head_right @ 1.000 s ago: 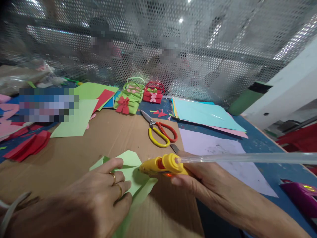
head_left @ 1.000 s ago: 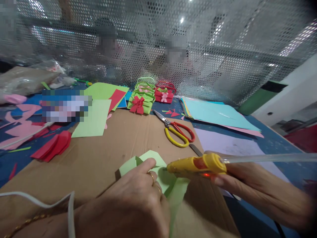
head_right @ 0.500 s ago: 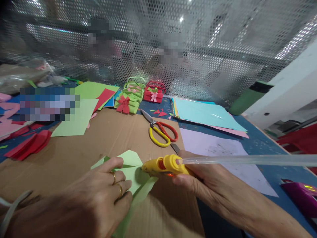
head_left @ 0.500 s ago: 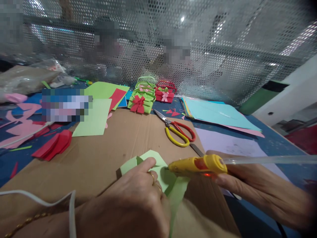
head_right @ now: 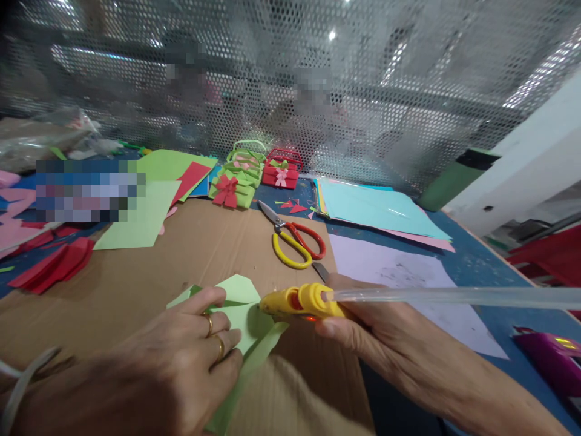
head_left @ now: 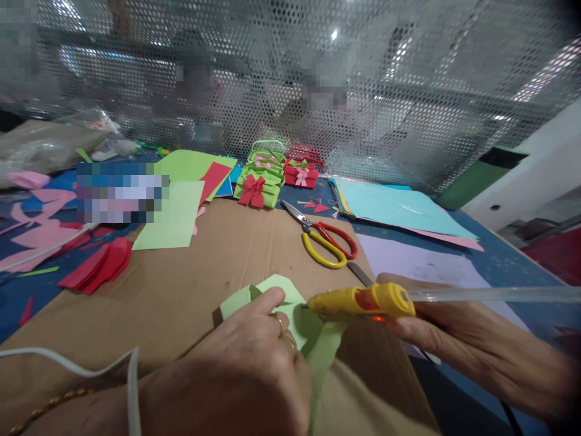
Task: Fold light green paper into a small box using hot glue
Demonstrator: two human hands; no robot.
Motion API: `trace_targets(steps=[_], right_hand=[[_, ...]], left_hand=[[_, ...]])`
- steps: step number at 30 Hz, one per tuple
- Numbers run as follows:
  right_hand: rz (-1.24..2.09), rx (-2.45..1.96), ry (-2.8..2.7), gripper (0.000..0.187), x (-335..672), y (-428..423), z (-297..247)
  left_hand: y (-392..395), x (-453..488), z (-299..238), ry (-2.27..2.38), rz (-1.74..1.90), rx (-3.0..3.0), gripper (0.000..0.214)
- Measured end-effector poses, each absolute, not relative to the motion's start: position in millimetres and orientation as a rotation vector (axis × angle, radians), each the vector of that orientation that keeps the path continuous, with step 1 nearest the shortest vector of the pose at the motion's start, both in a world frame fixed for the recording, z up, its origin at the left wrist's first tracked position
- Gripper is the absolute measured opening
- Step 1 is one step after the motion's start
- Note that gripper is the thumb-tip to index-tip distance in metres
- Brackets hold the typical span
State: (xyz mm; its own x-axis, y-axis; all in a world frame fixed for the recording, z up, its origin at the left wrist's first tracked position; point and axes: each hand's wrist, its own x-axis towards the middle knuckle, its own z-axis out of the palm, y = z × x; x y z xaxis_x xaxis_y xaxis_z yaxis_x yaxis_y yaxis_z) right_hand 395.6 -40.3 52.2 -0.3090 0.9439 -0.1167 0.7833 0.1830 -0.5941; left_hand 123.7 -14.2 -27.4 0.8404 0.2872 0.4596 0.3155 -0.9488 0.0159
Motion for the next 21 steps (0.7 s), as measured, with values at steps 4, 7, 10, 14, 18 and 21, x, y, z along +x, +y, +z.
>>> trace_targets(steps=[4, 7, 10, 14, 18, 21], right_hand=[[0.801, -1.608, -2.199, 0.043, 393, -39, 52], [0.783, -1.621, -2.194, 0.044, 393, -41, 50], [0.768, -1.635, -2.184, 0.044, 394, -41, 50], [0.782, -1.614, -2.190, 0.043, 393, -39, 52], [0.775, -1.618, -2.184, 0.044, 392, -39, 50], [0.748, -1.656, -2.191, 0.044, 394, -41, 48]], left_hand=[[-14, 125, -28, -0.494, -0.750, -2.924, 0.053], [-14, 127, -24, -0.451, -0.736, -2.907, 0.049], [-14, 127, -20, -0.438, -0.716, -2.896, 0.041], [-15, 126, -19, -0.467, -0.756, -2.907, 0.040], [-14, 127, -16, -0.451, -0.780, -2.905, 0.041], [-14, 128, -16, -0.443, -0.761, -2.894, 0.042]])
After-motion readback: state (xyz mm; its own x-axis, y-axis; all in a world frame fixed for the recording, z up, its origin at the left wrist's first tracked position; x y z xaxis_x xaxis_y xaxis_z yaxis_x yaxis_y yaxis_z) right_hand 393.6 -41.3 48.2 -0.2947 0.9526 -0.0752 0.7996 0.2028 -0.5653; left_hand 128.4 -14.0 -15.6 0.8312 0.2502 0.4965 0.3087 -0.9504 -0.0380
